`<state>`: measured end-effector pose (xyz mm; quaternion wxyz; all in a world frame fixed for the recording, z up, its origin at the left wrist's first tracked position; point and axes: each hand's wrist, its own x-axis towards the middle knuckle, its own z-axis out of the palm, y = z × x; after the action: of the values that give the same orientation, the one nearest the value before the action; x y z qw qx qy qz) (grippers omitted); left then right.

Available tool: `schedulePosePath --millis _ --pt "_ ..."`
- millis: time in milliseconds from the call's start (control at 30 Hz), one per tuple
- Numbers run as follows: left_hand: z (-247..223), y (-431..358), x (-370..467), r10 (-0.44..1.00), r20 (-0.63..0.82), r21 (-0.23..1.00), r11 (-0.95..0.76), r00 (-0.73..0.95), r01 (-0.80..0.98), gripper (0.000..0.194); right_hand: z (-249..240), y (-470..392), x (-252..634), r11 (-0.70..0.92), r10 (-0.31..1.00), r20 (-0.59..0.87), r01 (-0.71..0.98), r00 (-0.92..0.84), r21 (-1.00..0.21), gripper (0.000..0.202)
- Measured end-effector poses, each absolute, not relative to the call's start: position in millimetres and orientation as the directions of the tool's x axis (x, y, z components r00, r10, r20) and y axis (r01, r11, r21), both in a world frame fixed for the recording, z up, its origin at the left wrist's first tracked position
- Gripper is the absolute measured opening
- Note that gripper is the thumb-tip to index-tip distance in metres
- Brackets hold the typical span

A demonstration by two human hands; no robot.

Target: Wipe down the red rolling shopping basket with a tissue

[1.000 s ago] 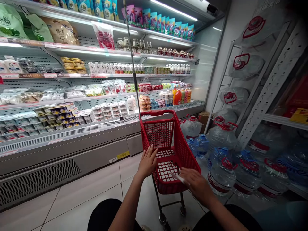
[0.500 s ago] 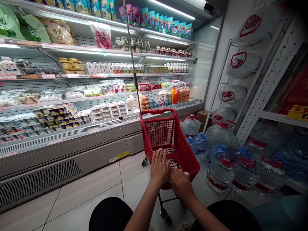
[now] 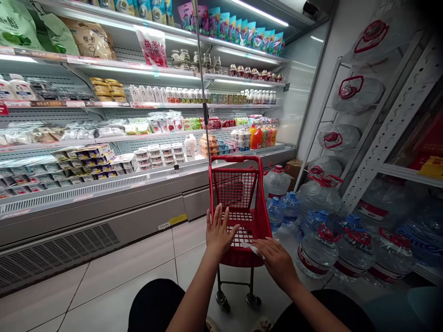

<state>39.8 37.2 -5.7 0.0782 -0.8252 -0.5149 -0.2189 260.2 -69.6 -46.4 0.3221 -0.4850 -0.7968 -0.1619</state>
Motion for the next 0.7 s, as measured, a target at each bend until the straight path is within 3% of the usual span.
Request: schedulePosePath --millis 200,433,600,700 --pt "-16.2 52.6 50.6 0.835 0.403 0.139 -0.459 0.373 0.877 0.074 -40.8 -50.1 225.6 0.447 0.7 0.644 0.892 -0.308 -0.06 0.037" --pt "-8.2 62.9 33.0 0.754 0.421 0.065 -0.58 0.505 0.812 0.074 -22.4 -22.6 292.7 0.651 0.623 0.545 0.758 -0.561 0.037 0.039" --pt "-7.0 62.4 36.9 0.722 0.425 0.049 -0.62 0.545 0.783 0.074 -14.9 3.5 311.9 0.469 0.768 0.551 0.873 -0.327 -0.136 0.044" --pt "-4.7 61.7 35.8 0.716 0.427 0.034 -0.623 0.552 0.781 0.074 -22.7 -1.8 292.8 0.434 0.786 0.566 0.874 -0.249 -0.218 0.047"
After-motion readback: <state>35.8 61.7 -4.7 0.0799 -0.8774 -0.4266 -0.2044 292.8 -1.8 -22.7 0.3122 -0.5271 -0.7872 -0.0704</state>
